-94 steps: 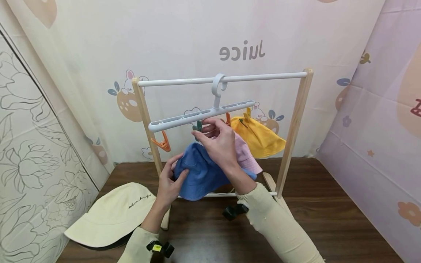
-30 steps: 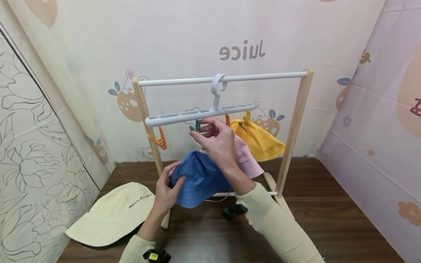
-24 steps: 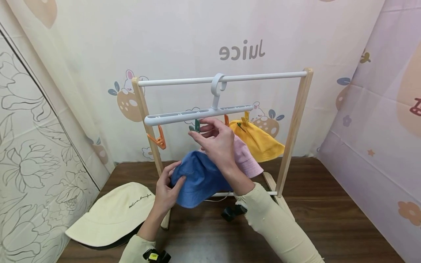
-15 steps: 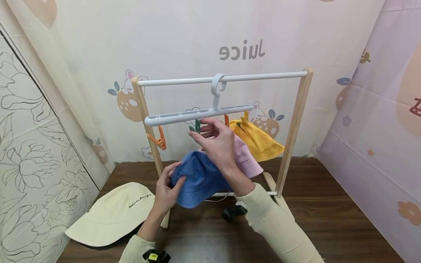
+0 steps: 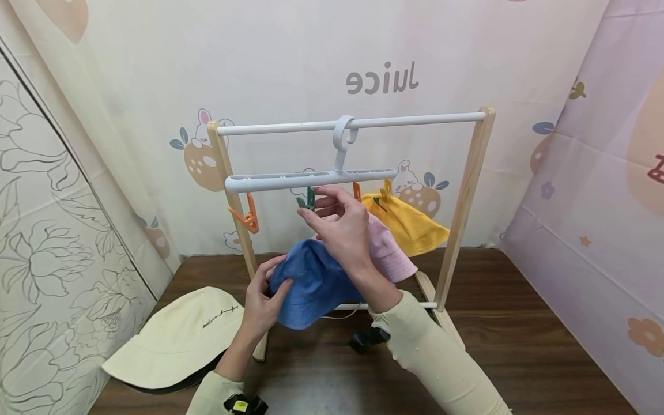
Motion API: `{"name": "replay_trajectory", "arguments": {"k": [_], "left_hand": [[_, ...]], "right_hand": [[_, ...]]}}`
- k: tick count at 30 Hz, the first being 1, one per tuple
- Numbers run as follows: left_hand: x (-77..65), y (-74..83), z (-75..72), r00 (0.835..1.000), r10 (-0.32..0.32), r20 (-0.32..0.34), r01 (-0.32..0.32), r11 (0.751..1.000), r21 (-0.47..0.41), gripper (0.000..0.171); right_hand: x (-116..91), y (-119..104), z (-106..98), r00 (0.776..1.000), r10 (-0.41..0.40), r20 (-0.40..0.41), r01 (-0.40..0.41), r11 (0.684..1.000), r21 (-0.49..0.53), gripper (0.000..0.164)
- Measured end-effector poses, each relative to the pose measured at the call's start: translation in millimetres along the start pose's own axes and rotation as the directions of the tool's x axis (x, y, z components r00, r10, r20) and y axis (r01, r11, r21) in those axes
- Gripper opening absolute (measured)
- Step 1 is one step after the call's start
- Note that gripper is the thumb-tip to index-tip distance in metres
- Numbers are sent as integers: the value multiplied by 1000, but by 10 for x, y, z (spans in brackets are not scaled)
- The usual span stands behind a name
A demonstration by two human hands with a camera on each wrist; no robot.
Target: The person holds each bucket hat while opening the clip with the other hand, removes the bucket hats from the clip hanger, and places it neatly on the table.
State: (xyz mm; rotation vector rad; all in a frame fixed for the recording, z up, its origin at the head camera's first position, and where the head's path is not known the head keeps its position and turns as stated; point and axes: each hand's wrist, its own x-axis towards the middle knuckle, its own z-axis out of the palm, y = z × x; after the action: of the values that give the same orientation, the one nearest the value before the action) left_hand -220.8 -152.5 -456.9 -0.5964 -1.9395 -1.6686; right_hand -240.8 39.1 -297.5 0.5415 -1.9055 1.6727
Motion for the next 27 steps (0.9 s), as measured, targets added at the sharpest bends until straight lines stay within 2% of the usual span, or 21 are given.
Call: {"name": "replay_trajectory", "arguments": {"k": [11,27], "left_hand": [[17,-4,-6,1000,15,4,-15,1000,-6,51],[42,-16,2,1000,25,12,-25,1000,-4,51]], "right_hand": [[3,-29,-14,999,-42,11,42,999,-15,46],[25,-68,-30,999,-47,10,47,999,-16,45]]}}
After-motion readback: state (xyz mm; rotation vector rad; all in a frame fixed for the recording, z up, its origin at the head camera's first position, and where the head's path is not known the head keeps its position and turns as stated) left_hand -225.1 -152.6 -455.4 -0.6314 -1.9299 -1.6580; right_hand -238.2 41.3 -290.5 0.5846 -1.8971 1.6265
